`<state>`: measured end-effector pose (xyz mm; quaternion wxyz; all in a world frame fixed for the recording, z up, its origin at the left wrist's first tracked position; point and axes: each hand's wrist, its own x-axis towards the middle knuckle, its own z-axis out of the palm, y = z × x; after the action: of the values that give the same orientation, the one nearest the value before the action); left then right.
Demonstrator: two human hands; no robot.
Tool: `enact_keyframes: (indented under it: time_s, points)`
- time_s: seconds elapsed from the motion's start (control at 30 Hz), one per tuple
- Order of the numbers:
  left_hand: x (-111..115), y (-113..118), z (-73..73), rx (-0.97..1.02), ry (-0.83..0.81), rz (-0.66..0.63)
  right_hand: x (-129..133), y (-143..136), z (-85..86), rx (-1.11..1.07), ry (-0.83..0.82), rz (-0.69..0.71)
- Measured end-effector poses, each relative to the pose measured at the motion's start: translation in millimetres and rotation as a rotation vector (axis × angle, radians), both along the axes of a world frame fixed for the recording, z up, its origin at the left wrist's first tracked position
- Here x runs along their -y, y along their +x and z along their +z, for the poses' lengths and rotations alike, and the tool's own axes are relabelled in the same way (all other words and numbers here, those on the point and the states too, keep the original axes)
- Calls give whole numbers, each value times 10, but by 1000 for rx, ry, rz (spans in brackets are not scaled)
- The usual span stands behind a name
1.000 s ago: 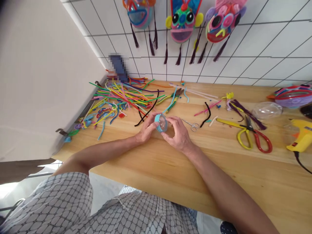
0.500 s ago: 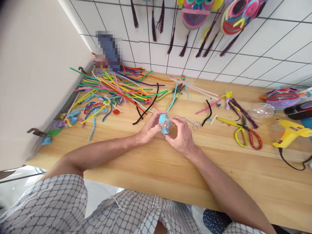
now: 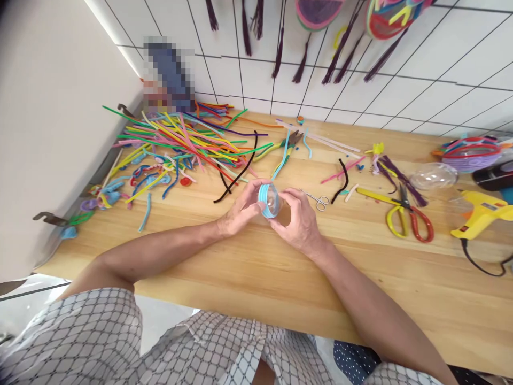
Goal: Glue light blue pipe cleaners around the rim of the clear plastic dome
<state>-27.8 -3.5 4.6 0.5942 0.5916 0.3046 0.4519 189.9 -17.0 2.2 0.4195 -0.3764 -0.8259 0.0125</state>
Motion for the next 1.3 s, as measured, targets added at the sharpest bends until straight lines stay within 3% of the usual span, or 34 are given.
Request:
enact_keyframes:
  time_s: [0.37,0.73,1.3]
  points:
    - [18,29,-2,30,-42,18,-4,43,-56,19,-45,10]
    - [36,18,5,-60,45,73,4,75,-57,37,-78,12]
    - [25,16,0,-106,82,45,7,45,-40,39,-25,13]
